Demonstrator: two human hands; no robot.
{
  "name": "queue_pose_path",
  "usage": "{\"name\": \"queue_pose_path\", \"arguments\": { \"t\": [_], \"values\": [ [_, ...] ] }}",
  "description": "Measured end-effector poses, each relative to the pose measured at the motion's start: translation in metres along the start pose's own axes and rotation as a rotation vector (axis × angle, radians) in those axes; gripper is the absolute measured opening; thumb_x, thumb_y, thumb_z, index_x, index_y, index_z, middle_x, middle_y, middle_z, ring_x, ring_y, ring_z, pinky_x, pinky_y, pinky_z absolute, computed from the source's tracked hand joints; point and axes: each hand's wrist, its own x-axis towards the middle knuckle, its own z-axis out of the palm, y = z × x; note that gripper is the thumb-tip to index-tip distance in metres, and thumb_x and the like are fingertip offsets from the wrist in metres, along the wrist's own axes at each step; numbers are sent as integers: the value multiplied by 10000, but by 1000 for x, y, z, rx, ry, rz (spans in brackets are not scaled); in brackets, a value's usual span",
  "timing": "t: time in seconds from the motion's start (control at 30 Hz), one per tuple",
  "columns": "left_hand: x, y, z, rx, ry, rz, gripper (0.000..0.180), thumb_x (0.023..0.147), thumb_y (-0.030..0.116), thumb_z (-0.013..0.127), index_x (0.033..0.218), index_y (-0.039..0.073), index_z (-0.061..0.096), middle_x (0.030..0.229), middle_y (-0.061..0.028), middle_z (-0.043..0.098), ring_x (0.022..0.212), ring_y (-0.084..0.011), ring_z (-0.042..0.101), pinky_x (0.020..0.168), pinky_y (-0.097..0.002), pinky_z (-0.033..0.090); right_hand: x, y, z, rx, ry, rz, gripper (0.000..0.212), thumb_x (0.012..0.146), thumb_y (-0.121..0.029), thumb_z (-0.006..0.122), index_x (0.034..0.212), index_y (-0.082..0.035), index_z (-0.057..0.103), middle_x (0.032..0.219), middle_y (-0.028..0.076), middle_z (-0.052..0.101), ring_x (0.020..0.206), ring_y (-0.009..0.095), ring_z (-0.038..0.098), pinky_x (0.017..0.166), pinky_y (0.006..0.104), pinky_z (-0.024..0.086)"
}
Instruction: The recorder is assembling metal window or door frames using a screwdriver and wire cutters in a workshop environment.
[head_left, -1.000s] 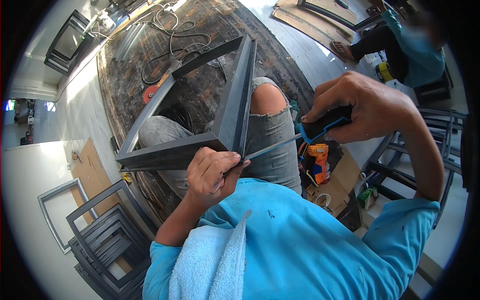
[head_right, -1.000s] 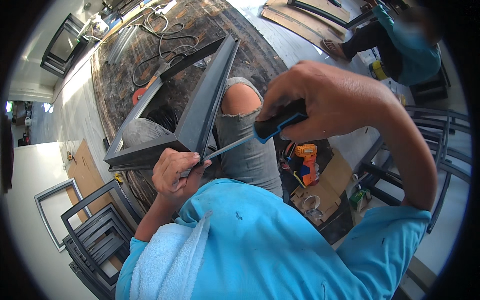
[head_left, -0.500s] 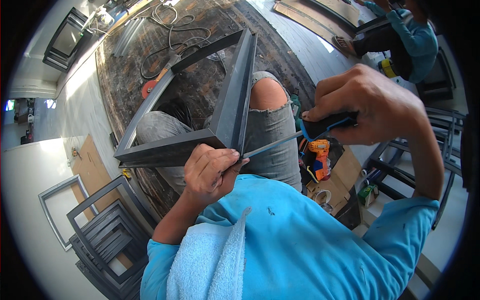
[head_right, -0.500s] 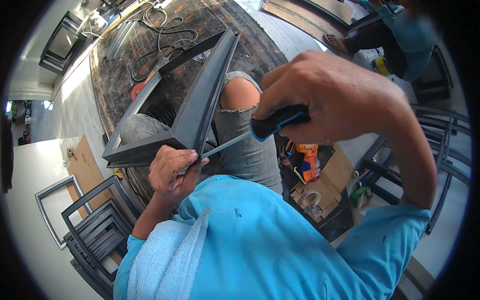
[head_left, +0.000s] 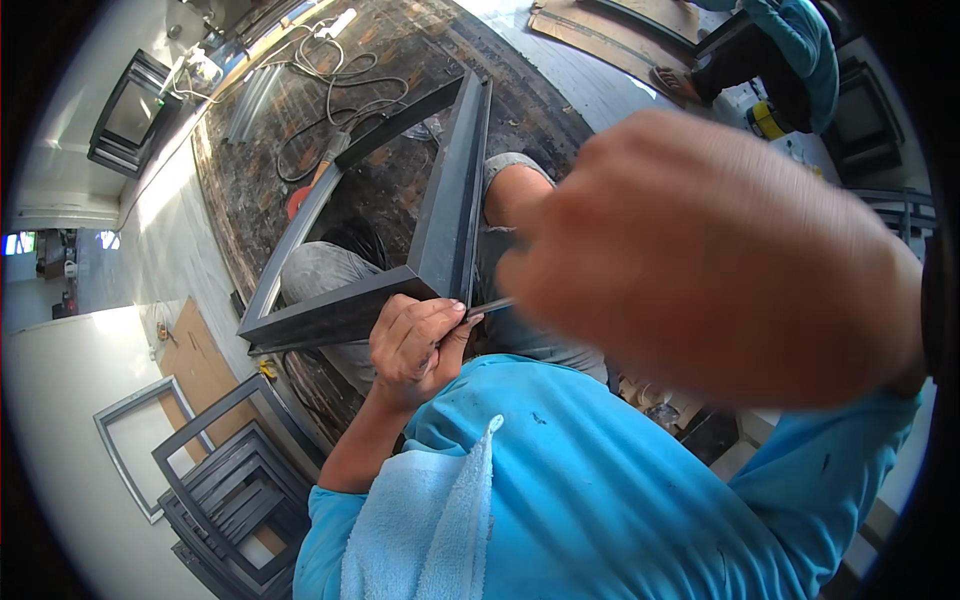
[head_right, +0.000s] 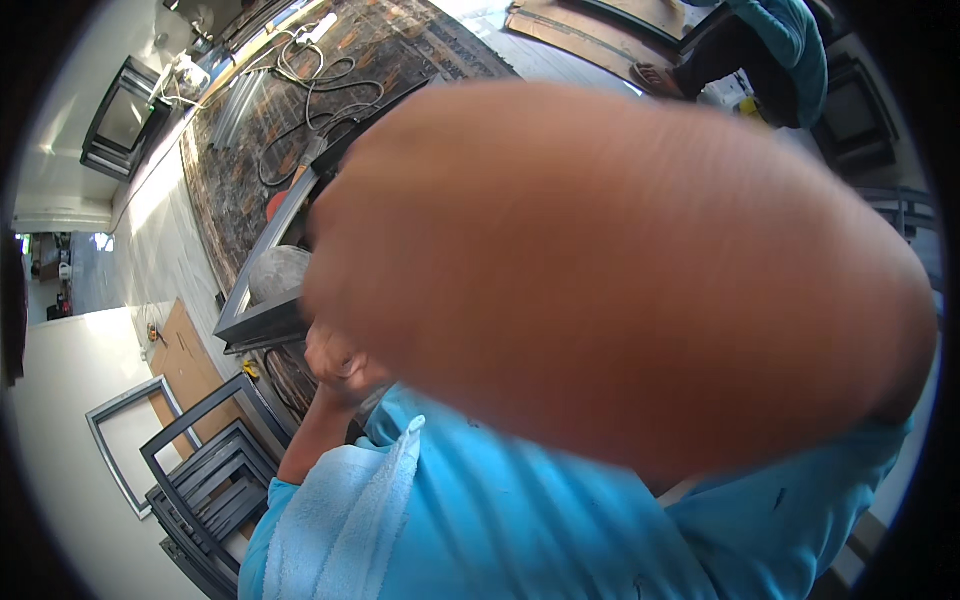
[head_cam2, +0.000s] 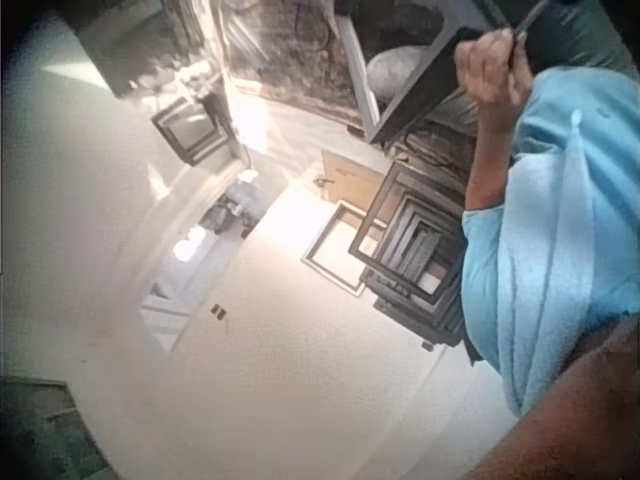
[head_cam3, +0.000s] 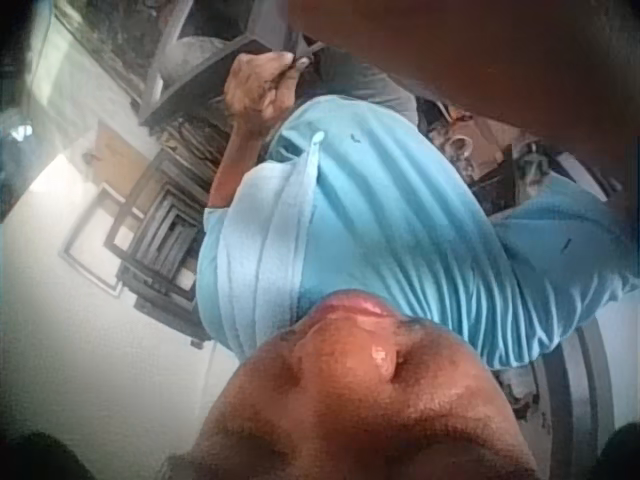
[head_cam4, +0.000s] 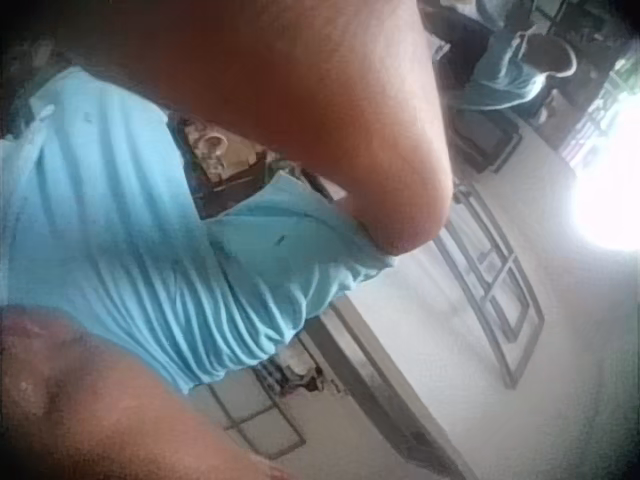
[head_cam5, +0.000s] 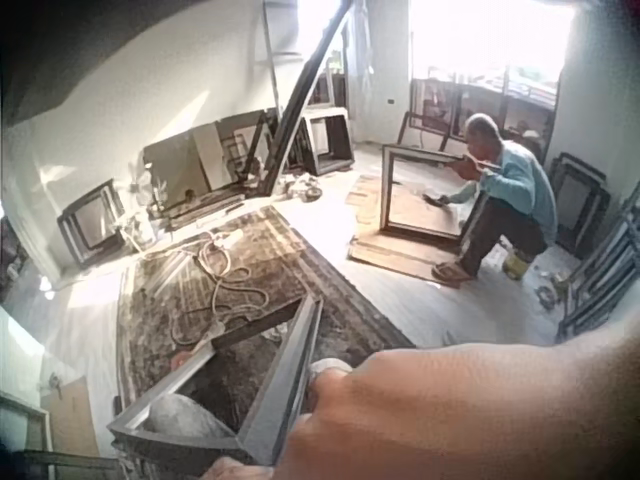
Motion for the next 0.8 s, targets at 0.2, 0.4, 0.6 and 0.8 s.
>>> {"name": "queue_pose_path", "arguments": {
  "t": [0.2, 0.4, 0.6, 0.8],
  "values": [
    [-10, 3, 3, -32, 19, -76, 236, 741, -43, 824, 903, 53, 681, 873, -72, 688, 725, -224, 627, 650, -329, 507, -35, 53, 51, 255, 145, 203, 305, 696, -90, 763, 981, -6, 692, 910, 151, 729, 750, 261, 746, 682, 343, 603],
    [2, 3, 3, -12, -55, -43, 259, 750, -24, 830, 932, 47, 660, 849, -59, 657, 764, -212, 606, 674, -333, 494, -41, 64, 119, 568, 255, 194, 358, 720, -82, 737, 1064, 1, 686, 907, 153, 723, 777, 274, 729, 727, 363, 591],
    [-3, 17, 0, -69, 5, -305, 268, 767, -8, 835, 950, 24, 643, 932, -106, 650, 824, -222, 616, 713, -327, 505, -27, 55, 165, 997, 283, 328, 365, 804, -110, 742, 1136, 17, 658, 992, 110, 713, 844, 195, 702, 777, 316, 567],
    [-6, 11, -10, 24, -118, -219, 330, 762, -31, 837, 1009, 22, 626, 992, -112, 627, 857, -213, 606, 759, -314, 499, 1, 33, 227, 1745, 634, 276, 534, 908, -209, 744, 1313, 61, 526, 1135, 64, 654, 1068, 150, 607, 947, 305, 496]
  ]
}}
